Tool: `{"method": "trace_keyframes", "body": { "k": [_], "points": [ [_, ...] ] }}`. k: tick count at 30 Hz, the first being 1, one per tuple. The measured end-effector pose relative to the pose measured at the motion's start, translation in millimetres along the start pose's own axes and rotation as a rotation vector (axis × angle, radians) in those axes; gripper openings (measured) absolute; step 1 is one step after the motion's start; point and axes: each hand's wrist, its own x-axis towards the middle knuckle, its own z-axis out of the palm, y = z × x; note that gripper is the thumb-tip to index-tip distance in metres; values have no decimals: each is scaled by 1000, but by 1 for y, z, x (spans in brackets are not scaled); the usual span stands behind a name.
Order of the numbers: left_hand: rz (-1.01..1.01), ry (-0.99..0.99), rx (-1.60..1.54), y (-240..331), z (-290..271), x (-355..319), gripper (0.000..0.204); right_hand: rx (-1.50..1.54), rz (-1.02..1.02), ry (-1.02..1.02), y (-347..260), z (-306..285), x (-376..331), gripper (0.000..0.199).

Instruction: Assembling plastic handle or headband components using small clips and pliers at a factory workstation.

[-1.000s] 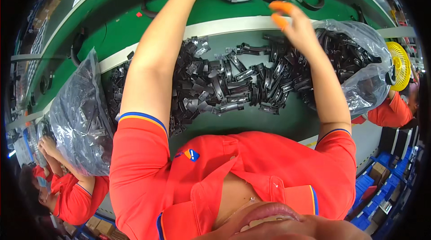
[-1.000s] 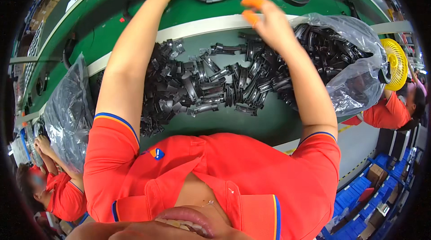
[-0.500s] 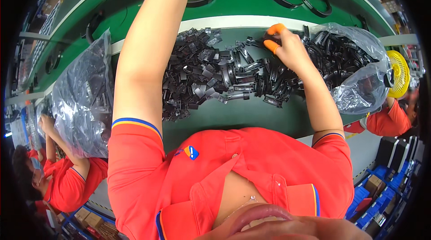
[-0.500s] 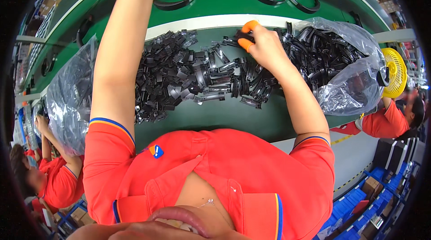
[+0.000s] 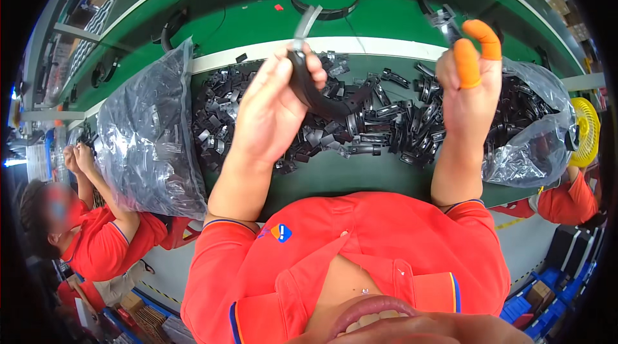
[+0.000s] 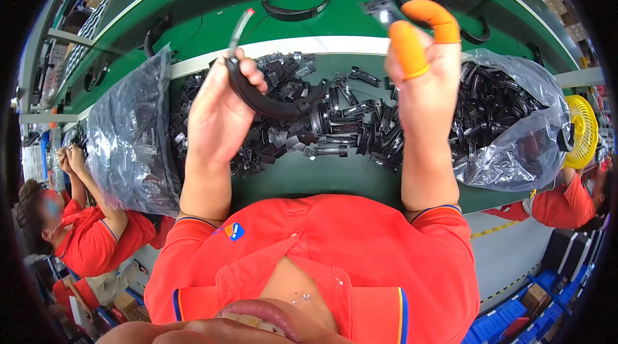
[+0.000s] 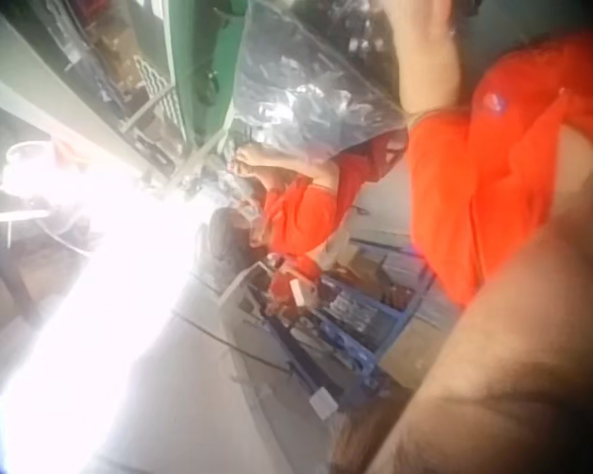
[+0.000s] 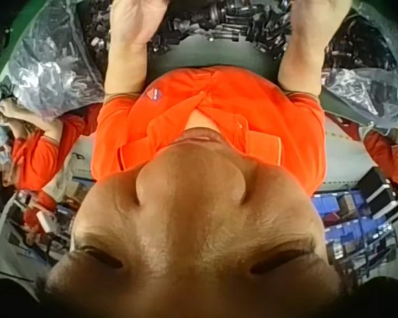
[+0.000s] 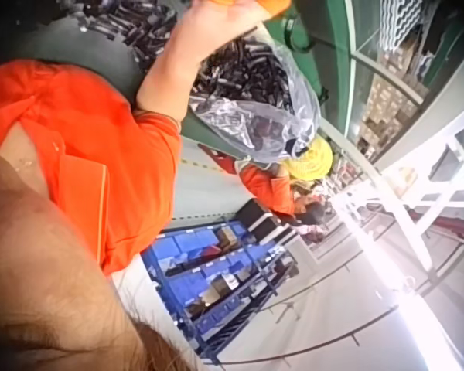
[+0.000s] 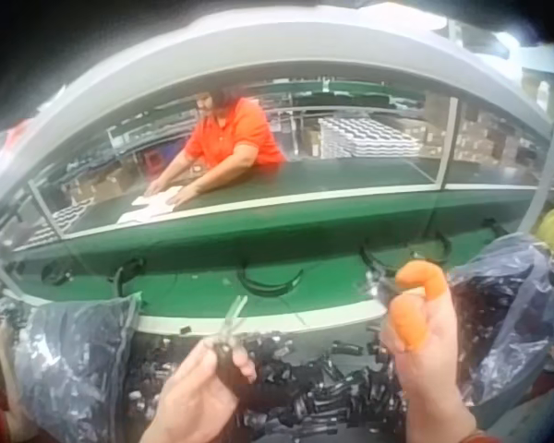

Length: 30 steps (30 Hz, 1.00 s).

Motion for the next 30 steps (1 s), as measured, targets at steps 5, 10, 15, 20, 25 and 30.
{"method": "trace_keyframes", "body": {
  "k": [5,10,15,20,25,30],
  "points": [
    [-48,-30,70,-10,0,-2,24,5,428,-215,7,38,-22,22],
    [-117,-72,71,-12,-8,0,29,221,577,-207,17,38,-21,29],
    [-142,-4,93,-17,-4,-1,35,298,600,-190,26,34,-22,30],
    [-184,-4,102,-19,-2,1,38,305,544,-170,31,39,-27,29],
    [-191,-26,140,-22,-5,-2,38,235,486,-214,31,41,-30,29],
    [-200,-66,196,-19,-8,1,34,237,559,-281,35,32,-24,32]
  ]
}}
